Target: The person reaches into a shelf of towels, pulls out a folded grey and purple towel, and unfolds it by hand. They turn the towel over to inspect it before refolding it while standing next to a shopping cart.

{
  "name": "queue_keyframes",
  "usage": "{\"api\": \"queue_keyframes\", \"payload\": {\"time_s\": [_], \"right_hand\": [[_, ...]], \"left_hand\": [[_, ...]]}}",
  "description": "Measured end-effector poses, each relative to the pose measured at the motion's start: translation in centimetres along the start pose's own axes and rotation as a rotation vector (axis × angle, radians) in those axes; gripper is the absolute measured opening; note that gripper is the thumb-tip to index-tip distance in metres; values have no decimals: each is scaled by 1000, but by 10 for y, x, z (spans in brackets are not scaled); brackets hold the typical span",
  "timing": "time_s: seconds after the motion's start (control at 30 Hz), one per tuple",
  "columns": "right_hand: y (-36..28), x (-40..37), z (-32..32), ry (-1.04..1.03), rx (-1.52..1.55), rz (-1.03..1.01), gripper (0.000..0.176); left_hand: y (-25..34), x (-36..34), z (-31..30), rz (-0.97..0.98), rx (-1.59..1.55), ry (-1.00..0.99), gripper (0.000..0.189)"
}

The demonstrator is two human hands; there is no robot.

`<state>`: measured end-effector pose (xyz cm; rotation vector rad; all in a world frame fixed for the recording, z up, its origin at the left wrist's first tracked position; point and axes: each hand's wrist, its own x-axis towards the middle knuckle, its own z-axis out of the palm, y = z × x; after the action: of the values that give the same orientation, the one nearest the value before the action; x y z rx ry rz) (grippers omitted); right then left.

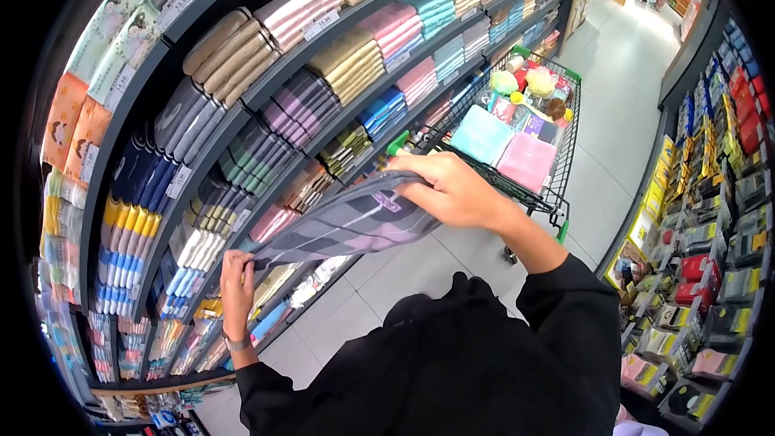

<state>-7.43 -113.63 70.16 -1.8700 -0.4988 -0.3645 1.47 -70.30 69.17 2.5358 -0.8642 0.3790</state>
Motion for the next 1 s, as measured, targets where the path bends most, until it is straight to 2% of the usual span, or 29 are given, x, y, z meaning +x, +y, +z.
{"api": "queue_keyframes", "payload": {"time_s": [0.1, 0.13, 0.2, 0.23, 0.27, 0.33, 0.43, 0.53, 0.6, 0.67, 0.73, 0.77, 0.8, 0.9, 0.93, 1.0], "right_hand": [[-11, -6, -7, 3, 125, -71, 22], [-3, -2, -5, 59, 5, -52, 20], [25, 13, -6, 62, -224, 152, 19], [33, 13, -4, 39, -184, 253, 19], [38, 9, 2, 98, -126, 67, 20], [44, 3, 5, 97, -147, 35, 20], [51, 3, 3, 128, -47, 174, 22], [46, 4, 10, 148, 112, 107, 23], [31, 2, 9, 101, 103, 148, 22], [21, 1, 12, 37, 42, 4, 21], [-5, -5, 24, 3, 120, 6, 23], [-17, -11, 35, -38, 19, -63, 27], [-30, -17, 51, -53, -2, -247, 29], [-65, -31, 108, -308, -48, -479, 36], [-73, -32, 124, -272, -22, -531, 28], [-74, -36, 146, -343, 45, -552, 29]], "left_hand": [[9, 6, -12, 93, 52, 115, 13], [8, 7, -14, 107, 66, 136, 13], [4, 10, -13, 59, 90, 114, 12], [0, 13, -10, 74, 87, 102, 12], [-3, 18, -6, 90, 84, 97, 12], [-7, 18, -4, 126, 126, 103, 13], [-5, 17, -2, 97, 73, 43, 14], [-8, 20, 0, 100, 70, 25, 14], [-16, 21, 2, 100, 73, 48, 14], [-24, 22, 6, 94, 76, 70, 14], [-31, 26, 11, 117, 93, 106, 14], [-40, 28, 16, 114, 79, 126, 16], [-44, 32, 22, 103, 82, 127, 16], [-51, 48, 42, 62, 51, 300, 19], [-50, 55, 49, 65, 33, 353, 19], [-43, 68, 59, 80, -32, 427, 16]]}}
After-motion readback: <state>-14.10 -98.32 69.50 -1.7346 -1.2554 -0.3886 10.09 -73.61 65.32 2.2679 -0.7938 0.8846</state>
